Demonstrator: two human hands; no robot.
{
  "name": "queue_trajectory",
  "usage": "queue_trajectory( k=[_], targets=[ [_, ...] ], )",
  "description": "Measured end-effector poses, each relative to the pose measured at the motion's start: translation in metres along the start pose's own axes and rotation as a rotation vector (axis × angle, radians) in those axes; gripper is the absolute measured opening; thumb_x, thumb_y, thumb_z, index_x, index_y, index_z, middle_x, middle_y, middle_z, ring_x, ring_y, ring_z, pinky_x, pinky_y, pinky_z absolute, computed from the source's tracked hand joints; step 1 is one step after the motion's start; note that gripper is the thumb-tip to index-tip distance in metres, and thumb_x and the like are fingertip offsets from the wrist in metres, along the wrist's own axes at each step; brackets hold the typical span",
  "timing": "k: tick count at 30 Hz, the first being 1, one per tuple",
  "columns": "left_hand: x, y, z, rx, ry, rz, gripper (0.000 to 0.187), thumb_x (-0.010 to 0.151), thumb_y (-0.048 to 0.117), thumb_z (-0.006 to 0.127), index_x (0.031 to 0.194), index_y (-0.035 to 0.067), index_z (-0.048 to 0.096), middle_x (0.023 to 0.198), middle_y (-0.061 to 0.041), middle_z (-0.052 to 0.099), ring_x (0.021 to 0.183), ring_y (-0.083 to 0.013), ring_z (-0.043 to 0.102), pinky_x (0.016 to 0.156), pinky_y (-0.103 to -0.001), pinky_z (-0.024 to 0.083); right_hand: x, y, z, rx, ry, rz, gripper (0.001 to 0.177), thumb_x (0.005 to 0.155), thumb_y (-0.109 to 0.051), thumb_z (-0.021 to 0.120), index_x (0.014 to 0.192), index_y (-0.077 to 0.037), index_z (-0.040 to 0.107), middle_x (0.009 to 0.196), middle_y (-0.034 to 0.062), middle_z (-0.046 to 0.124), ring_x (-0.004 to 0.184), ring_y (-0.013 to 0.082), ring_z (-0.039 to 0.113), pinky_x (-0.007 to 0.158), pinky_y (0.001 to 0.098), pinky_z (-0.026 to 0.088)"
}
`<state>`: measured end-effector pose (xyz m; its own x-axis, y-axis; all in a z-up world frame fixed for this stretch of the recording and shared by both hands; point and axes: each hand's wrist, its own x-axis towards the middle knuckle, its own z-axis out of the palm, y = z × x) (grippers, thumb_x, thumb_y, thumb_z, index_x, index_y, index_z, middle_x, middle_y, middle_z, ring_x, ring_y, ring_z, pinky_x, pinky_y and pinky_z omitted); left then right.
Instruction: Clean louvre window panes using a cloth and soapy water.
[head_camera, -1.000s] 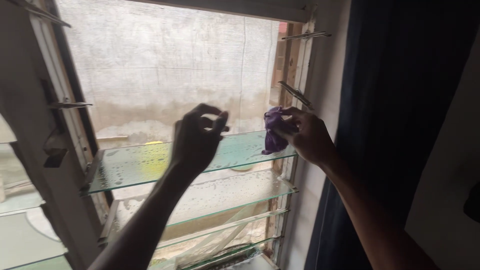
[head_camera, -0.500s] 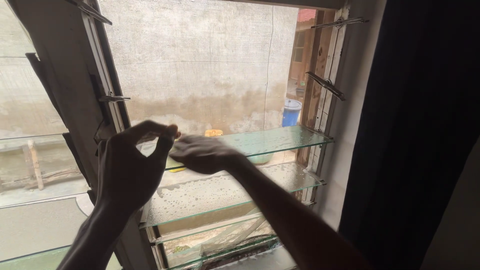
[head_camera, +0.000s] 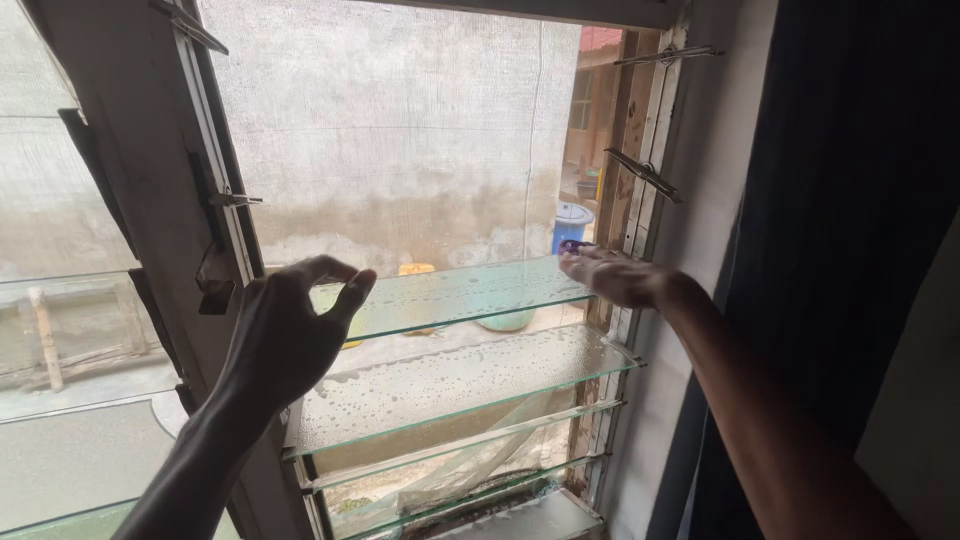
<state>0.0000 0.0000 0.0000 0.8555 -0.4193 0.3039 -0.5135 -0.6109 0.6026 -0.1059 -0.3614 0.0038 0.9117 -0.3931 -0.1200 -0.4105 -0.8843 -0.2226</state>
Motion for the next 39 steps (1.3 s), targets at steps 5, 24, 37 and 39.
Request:
queue_trajectory(
  k=[5,24,37,39],
  targets=[
    [0.025,-0.019,0.018,-0.032,0.123,0.361,0.043,0.095,0.046,0.062,0.112,0.008,0.074,0.116,-0.017,0.075,0.106,-0.0279,0.072,0.098,-0.048,0.053,-0.034,-0.061,0.046,0.03,0.253,-0.325,0.062,0.105,-0.042,0.02,0.16,-0.013,0.021,0.17,0.0051,0.019,0.157,0.0218,0.018,0.127,0.0406,0.01],
    [-0.001,0.007,0.046,-0.308,-0.023,0.591,0.039,0.106,0.037,0.051,0.118,0.007,0.073,0.122,-0.014,0.075,0.115,-0.0244,0.069,0.098,-0.046,0.051,-0.073,-0.115,0.075,1.117,0.487,-0.597,0.051,0.106,-0.042,0.05,0.134,-0.004,0.069,0.09,0.0075,0.073,0.086,0.0136,0.073,0.086,0.0296,0.063],
    [-0.008,0.096,0.076,-0.414,0.022,0.31,0.02,0.097,0.022,0.07,0.092,0.003,0.071,0.076,-0.013,0.077,0.066,-0.0216,0.076,0.059,-0.035,0.059,-0.101,-0.041,0.07,0.814,0.9,-0.21,0.046,0.104,-0.041,0.05,0.112,-0.006,0.08,0.093,0.0091,0.071,0.082,0.0191,0.069,0.072,0.0355,0.054],
    [0.0,0.104,0.094,-0.405,-0.037,0.397,0.021,0.088,0.029,0.069,0.098,0.011,0.069,0.081,-0.002,0.075,0.061,-0.0146,0.077,0.052,-0.035,0.061,-0.122,-0.036,0.078,1.449,0.477,-0.06,0.055,0.102,-0.047,0.047,0.105,0.001,0.075,0.095,0.0197,0.075,0.083,0.0297,0.074,0.073,0.0454,0.06]
  ],
)
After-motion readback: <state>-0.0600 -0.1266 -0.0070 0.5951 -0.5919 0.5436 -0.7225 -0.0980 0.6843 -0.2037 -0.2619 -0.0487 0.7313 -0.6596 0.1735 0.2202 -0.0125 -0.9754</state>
